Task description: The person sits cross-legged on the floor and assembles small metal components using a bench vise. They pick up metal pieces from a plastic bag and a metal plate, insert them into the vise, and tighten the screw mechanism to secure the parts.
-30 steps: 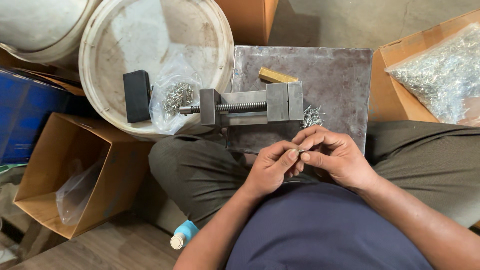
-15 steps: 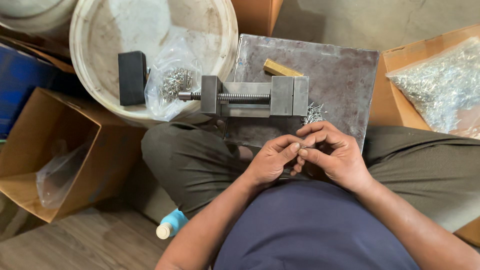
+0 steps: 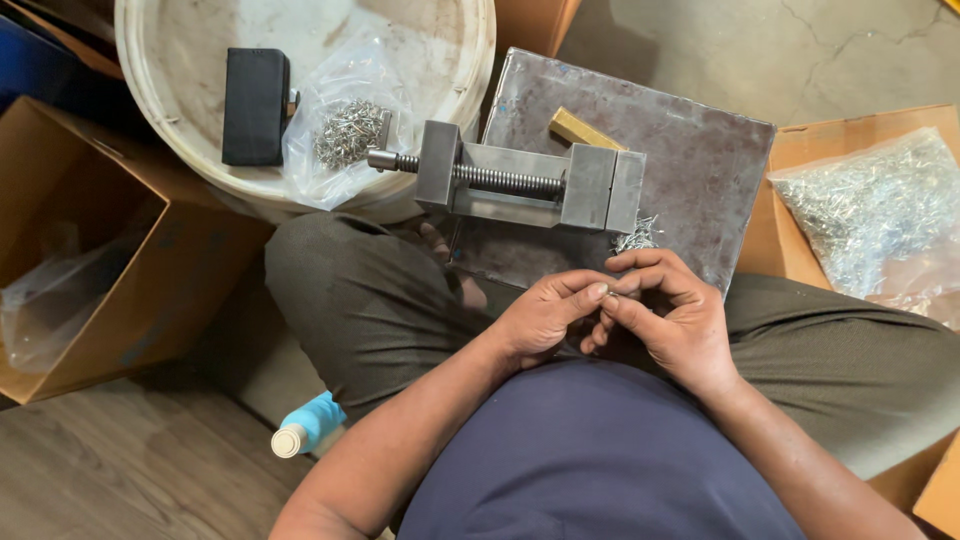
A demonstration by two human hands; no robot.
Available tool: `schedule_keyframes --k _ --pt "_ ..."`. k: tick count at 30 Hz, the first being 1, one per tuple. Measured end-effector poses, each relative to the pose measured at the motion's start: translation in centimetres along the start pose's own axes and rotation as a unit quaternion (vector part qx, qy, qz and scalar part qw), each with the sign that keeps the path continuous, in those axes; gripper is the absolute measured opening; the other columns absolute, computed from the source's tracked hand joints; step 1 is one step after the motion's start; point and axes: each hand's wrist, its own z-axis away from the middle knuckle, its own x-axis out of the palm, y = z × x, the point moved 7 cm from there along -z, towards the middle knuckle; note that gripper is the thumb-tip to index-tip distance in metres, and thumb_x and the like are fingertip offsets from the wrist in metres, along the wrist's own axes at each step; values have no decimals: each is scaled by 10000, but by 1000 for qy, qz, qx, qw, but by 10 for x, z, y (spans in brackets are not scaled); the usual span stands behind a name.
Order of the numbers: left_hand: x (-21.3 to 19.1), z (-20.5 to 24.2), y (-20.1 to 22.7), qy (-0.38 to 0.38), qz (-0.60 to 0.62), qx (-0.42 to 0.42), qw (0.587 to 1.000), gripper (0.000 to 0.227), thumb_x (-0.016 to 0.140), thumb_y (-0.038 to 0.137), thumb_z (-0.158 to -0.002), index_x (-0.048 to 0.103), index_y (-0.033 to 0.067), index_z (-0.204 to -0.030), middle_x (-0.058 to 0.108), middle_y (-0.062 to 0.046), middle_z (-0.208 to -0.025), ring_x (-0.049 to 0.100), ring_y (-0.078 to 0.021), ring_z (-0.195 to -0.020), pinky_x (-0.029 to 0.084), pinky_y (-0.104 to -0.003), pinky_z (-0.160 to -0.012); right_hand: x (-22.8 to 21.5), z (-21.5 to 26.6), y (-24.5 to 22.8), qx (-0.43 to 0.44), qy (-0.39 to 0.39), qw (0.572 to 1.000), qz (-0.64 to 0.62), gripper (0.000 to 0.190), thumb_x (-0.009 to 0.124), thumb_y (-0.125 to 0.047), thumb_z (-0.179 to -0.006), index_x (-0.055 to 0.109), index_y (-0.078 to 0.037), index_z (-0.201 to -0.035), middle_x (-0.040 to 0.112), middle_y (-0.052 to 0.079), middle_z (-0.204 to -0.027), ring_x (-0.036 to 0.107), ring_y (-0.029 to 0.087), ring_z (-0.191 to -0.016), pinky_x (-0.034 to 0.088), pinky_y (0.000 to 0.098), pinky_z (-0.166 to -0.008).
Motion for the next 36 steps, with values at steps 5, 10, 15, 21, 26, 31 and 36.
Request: schedule_keyframes --k 5,10,15,21,26,31,36 --pt "0 1 -1 -1 3 -1 1000 295 543 236 -1112 653 41 -1304 657 -19 -911 636 -104 -790 525 -258 -682 1 1 -2 -2 10 999 33 88 698 30 -920 666 57 -998 599 142 -1284 713 129 -815 607 276 -749" --pt "-12 -3 -9 8 -13 -7 1000 254 539 254 -1115 647 41 -1200 661 -34 -883 635 -122 -760 526 -275 -661 -7 -2 8 9 16 996 87 100 727 -20 -905 699 28 -988 639 136 -1280 707 151 -881 586 295 -796" --pt "4 26 32 16 -102 60 993 257 531 240 -1155 621 17 -1065 647 -63 -848 621 -147 -737 528 -307 -695 -10 0 2 -52 -13 983 174 190 746 -70 -846 694 -24 -1022 682 133 -1283 645 201 -1170 499 326 -990" --pt "-33 113 173 161 -122 350 915 113 609 136 -1079 626 49 -1010 661 -60 -847 635 -147 -722 536 -307 -643 -68 6 30 -90 115 987 62 102 649 -8 -1050 632 53 -1130 674 148 -1265 645 129 -1021 539 299 -898" --pt "-136 131 279 499 -511 302 631 217 646 204 -982 726 9 -933 708 -54 -692 664 -122 -622 513 -292 -615 -109 -7 80 -61 148 987 -8 87 620 -25 -1152 580 52 -1158 671 140 -1139 632 111 -866 541 273 -864" --pt "-194 114 296 583 -487 278 588 165 717 156 -889 728 -7 -910 711 -91 -693 671 -164 -616 529 -329 -627 -101 -9 71 -72 151 986 5 89 619 -22 -1167 568 49 -1154 683 130 -1189 626 101 -859 539 259 -827" --pt "-199 122 307 563 -496 393 533 78 711 73 -875 713 5 -912 719 -77 -779 681 -171 -713 545 -319 -691 -68 -17 25 -63 156 984 53 65 636 -20 -1114 616 30 -1151 691 93 -1117 634 88 -859 537 246 -806"
